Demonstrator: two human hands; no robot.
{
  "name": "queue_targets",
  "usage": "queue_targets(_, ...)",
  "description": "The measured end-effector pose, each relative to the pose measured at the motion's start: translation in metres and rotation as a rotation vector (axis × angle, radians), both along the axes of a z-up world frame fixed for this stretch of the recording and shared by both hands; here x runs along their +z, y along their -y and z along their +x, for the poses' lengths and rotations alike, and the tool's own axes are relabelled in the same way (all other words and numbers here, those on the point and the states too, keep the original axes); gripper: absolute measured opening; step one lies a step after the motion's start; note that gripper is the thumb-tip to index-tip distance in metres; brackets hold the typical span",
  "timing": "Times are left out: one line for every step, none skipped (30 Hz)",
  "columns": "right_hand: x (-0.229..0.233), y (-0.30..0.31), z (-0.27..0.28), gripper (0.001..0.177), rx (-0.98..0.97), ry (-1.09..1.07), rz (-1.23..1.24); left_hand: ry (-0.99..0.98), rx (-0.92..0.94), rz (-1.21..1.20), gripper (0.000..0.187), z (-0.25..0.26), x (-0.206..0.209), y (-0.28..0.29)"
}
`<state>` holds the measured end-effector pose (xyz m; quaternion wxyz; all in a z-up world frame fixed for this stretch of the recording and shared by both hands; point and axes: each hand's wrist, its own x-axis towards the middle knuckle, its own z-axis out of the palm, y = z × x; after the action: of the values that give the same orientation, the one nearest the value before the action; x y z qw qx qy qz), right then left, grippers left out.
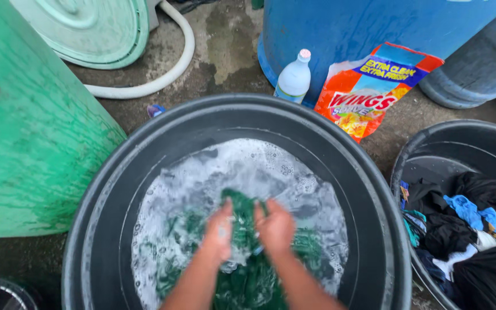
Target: The person scoops water into a basin using a dipper and scrubs clothes by hand in soapy water before rinsing them.
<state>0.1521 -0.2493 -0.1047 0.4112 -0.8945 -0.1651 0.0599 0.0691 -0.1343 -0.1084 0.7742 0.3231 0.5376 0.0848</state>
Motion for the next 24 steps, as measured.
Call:
queue_targets(-0.011,0.016,0.025,0.033,-0.023,-0.054,-0.062,-0.022,0.036,0.079,0.099,-0.006,0.007,-0.016)
queue_targets(-0.025,0.031,0.044,0.036,-0.064,0.024,0.088,-0.045,0.077,0.156,0.101,-0.016,0.015,-0.037)
queue_targets(-0.040,0.048,0.060,0.039,-0.105,0.103,0.238,0.007,0.087,0.217,0.106,-0.032,0.022,-0.055)
queue_targets(-0.057,0.069,0.071,0.047,-0.209,0.115,0.134,0.058,0.095,0.278,0.111,-0.044,0.026,-0.066)
queue_targets(-0.076,0.088,0.074,0.056,-0.312,0.127,0.030,-0.012,0.003,0.356,0.113,-0.049,0.026,-0.063)
queue_targets(-0.096,0.098,0.067,0.066,-0.350,0.046,-0.075,-0.082,-0.082,0.437,0.116,-0.054,0.024,-0.057)
queue_targets(-0.113,0.105,0.054,0.076,-0.388,-0.033,-0.181,-0.153,-0.168,0.518,0.119,-0.057,0.023,-0.052)
queue_targets(-0.123,0.111,0.044,0.086,-0.426,-0.115,-0.293,-0.175,-0.204,0.382,0.118,-0.060,0.022,-0.045)
queue_targets(-0.128,0.106,0.026,0.079,-0.339,-0.185,-0.355,-0.194,-0.239,0.245,0.118,-0.059,0.019,-0.032)
queue_targets(-0.127,0.090,0.003,0.075,-0.257,-0.249,-0.413,-0.206,-0.276,0.110,0.118,-0.054,0.016,-0.022)
queue_targets(-0.116,0.071,-0.005,0.071,-0.237,-0.297,-0.258,-0.096,-0.251,0.046,0.113,-0.051,0.013,-0.017)
queue_targets(-0.097,0.057,-0.015,0.069,-0.216,-0.343,-0.110,0.014,-0.223,-0.025,0.109,-0.050,0.008,-0.009)
queue_targets(-0.073,0.044,-0.029,0.052,-0.186,-0.458,0.042,0.123,-0.194,-0.095,0.106,-0.049,0.001,-0.002)
queue_targets(-0.044,0.029,-0.048,0.035,-0.151,-0.563,0.202,0.171,-0.168,-0.133,0.099,-0.045,-0.005,0.001)
queue_targets(-0.015,0.017,-0.075,0.030,-0.118,-0.460,0.256,0.213,-0.150,-0.172,0.096,-0.042,-0.013,0.003)
queue_targets(0.012,0.003,-0.095,0.029,-0.084,-0.353,0.313,0.264,-0.127,-0.200,0.093,-0.038,-0.020,0.001)
queue_targets(0.034,-0.010,-0.114,0.025,0.032,-0.300,0.451,0.431,-0.054,-0.196,0.090,-0.035,-0.029,0.001)
queue_targets(0.050,-0.014,-0.127,0.021,0.149,-0.256,0.582,0.608,0.038,-0.189,0.087,-0.043,-0.037,0.009)
queue_targets(0.057,-0.015,-0.123,0.018,0.187,-0.141,0.535,0.773,0.112,-0.179,0.084,-0.053,-0.042,0.017)
queue_targets(0.059,-0.018,-0.116,0.017,0.220,-0.021,0.487,0.713,0.147,-0.175,0.082,-0.055,-0.044,0.028)
queue_targets(0.056,-0.018,-0.108,0.017,0.252,0.099,0.436,0.648,0.160,-0.146,0.079,-0.056,-0.042,0.033)
queue_targets(0.050,-0.019,-0.089,0.017,0.183,0.065,0.324,0.599,0.172,-0.089,0.076,-0.048,-0.033,0.026)
queue_targets(0.041,-0.015,-0.063,0.017,0.113,0.030,0.213,0.453,0.133,-0.036,0.074,-0.040,-0.022,0.016)
queue_targets(0.029,-0.004,-0.045,0.022,0.082,0.099,0.006,0.285,0.096,0.005,0.071,-0.049,-0.012,0.013)
